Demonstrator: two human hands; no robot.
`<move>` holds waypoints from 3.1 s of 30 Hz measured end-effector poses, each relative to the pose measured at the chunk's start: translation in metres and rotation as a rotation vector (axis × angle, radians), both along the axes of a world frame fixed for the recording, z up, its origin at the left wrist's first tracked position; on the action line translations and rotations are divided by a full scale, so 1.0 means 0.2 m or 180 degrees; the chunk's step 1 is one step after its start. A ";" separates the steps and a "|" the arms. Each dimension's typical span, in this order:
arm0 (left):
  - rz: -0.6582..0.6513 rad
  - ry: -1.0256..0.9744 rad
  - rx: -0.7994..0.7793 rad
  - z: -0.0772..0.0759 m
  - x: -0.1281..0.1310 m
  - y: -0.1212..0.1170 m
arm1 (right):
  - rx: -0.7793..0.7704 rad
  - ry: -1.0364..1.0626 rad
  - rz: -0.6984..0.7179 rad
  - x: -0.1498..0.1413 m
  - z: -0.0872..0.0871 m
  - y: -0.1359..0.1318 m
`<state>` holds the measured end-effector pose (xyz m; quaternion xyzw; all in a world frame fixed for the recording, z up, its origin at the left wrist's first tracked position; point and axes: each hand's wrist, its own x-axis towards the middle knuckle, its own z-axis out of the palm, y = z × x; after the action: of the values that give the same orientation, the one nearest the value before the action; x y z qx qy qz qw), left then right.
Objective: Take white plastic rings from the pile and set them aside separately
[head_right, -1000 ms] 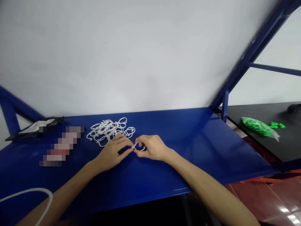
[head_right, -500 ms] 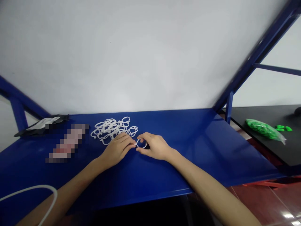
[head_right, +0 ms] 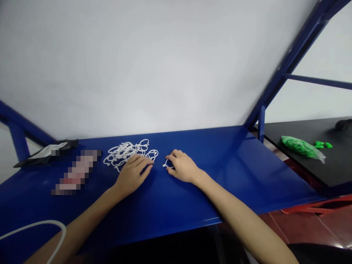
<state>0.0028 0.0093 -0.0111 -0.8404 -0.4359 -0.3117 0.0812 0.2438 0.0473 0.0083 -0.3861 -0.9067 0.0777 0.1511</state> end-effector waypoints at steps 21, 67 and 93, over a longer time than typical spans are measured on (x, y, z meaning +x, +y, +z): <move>0.0116 0.0056 0.0142 0.05 0.02 -0.04 | 0.0080 0.0231 -0.0841 0.14 0.07 0.03; -0.0285 0.0090 -0.0506 0.03 -0.08 0.01 | 0.0533 0.0570 -0.1511 0.18 0.08 0.07; 0.0025 -0.0270 -0.0144 0.06 -0.04 -0.01 | -0.0282 0.1138 -0.0036 0.06 0.05 -0.05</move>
<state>-0.0057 0.0065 0.0011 -0.8263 -0.4493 -0.3367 0.0449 0.2557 0.0374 0.0181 -0.3775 -0.8589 0.1841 0.2932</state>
